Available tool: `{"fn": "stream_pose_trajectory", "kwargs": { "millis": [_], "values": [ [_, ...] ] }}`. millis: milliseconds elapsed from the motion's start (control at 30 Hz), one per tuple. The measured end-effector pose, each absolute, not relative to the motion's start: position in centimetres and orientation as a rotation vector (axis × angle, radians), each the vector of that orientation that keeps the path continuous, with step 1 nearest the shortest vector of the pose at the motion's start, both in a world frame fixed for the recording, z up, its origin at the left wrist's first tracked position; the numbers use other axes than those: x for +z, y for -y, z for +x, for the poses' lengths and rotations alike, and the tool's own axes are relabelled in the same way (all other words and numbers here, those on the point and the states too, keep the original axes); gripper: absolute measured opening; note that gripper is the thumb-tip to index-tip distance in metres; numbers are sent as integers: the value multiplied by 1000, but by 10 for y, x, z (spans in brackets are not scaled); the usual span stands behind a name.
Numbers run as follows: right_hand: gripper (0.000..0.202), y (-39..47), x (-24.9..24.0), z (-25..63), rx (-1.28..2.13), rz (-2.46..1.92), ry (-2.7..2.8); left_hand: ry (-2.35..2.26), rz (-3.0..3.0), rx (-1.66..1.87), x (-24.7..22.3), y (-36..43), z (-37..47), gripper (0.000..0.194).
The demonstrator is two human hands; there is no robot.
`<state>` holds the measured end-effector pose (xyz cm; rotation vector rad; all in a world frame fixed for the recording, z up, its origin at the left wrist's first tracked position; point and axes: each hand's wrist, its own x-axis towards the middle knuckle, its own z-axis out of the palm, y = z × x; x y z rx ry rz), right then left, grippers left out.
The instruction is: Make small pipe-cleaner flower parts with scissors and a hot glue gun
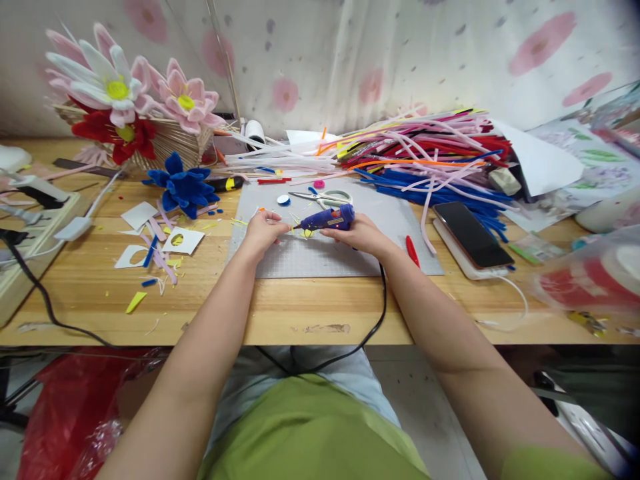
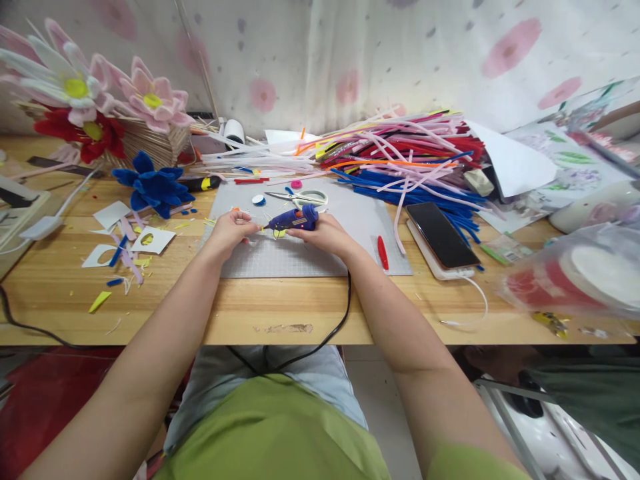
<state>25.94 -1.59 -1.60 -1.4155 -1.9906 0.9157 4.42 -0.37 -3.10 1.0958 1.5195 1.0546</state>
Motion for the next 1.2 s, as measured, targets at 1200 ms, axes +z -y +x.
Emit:
{"fn": "stream_pose_trajectory", "kwargs": {
  "millis": [1200],
  "values": [
    [37,18,-8,262,969,-1452,1996,-1504,1091,1039,-28,4,43,35]
  ]
}}
